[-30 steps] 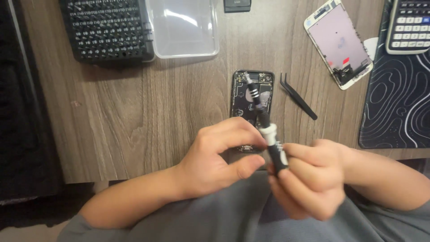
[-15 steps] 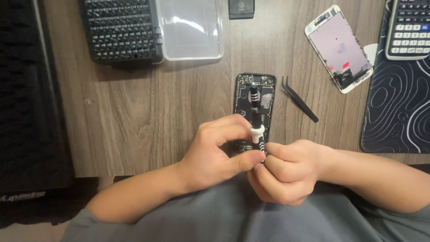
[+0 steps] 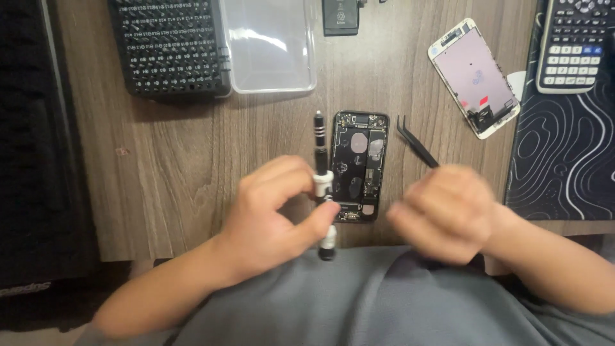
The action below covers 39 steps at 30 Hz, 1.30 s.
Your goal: Disassembling a smartphone to remove internal components using precision tools.
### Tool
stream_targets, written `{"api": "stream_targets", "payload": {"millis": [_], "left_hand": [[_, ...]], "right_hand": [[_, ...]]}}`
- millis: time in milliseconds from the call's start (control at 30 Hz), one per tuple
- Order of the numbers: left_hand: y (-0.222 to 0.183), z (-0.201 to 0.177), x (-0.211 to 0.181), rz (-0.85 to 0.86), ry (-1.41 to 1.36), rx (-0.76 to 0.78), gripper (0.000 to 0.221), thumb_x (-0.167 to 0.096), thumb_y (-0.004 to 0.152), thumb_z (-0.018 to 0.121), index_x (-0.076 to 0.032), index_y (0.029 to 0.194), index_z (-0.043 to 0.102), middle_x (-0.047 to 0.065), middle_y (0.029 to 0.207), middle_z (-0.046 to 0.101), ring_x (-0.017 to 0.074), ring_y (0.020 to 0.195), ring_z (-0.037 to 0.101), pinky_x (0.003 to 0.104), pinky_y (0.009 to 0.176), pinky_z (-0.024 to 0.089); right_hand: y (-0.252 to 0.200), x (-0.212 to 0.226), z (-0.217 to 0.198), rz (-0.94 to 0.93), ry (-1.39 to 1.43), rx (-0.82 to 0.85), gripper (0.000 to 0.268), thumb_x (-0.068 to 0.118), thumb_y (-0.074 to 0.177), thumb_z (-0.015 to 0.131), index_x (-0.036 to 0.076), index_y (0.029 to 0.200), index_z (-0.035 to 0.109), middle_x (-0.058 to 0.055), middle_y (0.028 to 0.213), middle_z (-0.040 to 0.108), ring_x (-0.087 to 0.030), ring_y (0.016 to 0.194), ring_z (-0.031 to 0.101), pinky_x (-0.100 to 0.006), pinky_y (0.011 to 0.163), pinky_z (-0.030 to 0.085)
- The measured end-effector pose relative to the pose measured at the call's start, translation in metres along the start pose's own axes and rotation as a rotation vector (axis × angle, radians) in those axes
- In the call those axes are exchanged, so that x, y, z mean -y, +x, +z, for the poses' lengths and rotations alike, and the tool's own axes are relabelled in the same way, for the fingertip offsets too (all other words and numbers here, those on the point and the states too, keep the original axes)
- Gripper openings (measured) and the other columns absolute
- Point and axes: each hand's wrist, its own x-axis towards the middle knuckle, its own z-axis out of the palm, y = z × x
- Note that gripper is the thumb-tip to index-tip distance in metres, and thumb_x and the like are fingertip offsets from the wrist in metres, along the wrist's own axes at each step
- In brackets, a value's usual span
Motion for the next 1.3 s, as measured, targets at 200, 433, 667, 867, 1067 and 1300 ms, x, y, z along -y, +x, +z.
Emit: {"api": "stream_targets", "payload": {"millis": [200,433,667,867,1067,1300], "left_hand": [[-0.006,-0.019,0.015,0.0,0.443,0.047,0.029,-0.02,0.084,0.074,-0.01,0.068,0.052,0.003,0.069,0.052,0.0239,0.067,0.053,0.037,0.066,0.044],[-0.012,-0.012,0.03,0.028,0.704,0.058,0.036,-0.029,0.082,0.076,-0.013,0.064,0.05,0.002,0.068,0.051,0.0267,0.07,0.052,0.041,0.068,0.041],[-0.008,-0.004,0.036,0.124,0.801,-0.013,0.033,-0.027,0.081,0.078,-0.01,0.067,0.053,0.004,0.07,0.052,0.0276,0.071,0.05,0.042,0.068,0.04],[-0.008,-0.002,0.038,0.131,0.863,-0.036,0.03,-0.026,0.081,0.078,-0.01,0.068,0.055,0.004,0.071,0.051,0.0271,0.071,0.048,0.042,0.068,0.039],[-0.007,-0.002,0.039,0.131,0.883,-0.046,0.028,-0.027,0.08,0.077,-0.012,0.071,0.055,0.004,0.073,0.051,0.0284,0.073,0.049,0.042,0.067,0.038],[-0.005,-0.003,0.039,0.122,0.919,-0.05,0.029,-0.027,0.081,0.078,-0.012,0.072,0.055,0.005,0.074,0.051,0.0276,0.073,0.049,0.042,0.066,0.037]], "right_hand": [[-0.031,0.003,-0.011,0.689,-0.272,0.239,0.017,-0.003,0.095,0.077,-0.007,0.109,0.068,-0.022,0.099,0.061,-0.037,0.081,0.056,-0.045,0.075,0.048],[-0.037,0.001,-0.001,0.807,-0.391,0.339,0.01,0.006,0.099,0.076,0.001,0.104,0.069,-0.013,0.095,0.064,-0.03,0.082,0.061,-0.037,0.072,0.049],[-0.028,-0.021,-0.02,0.902,-0.187,0.271,0.008,-0.006,0.097,0.068,-0.007,0.105,0.07,-0.019,0.096,0.069,-0.034,0.086,0.063,-0.043,0.081,0.049],[0.003,-0.074,-0.037,1.177,0.123,0.194,0.021,-0.011,0.101,0.046,-0.006,0.115,0.062,-0.013,0.085,0.06,-0.023,0.079,0.056,-0.039,0.081,0.043],[0.031,-0.127,-0.027,1.456,0.224,0.18,0.026,-0.003,0.102,0.036,0.006,0.079,0.029,-0.005,0.068,0.035,-0.014,0.062,0.035,-0.031,0.056,0.029],[0.032,-0.147,-0.014,1.51,0.028,0.283,0.044,0.008,0.119,0.048,0.014,0.083,0.024,0.003,0.066,0.02,-0.008,0.055,0.023,-0.032,0.05,0.016]]}}
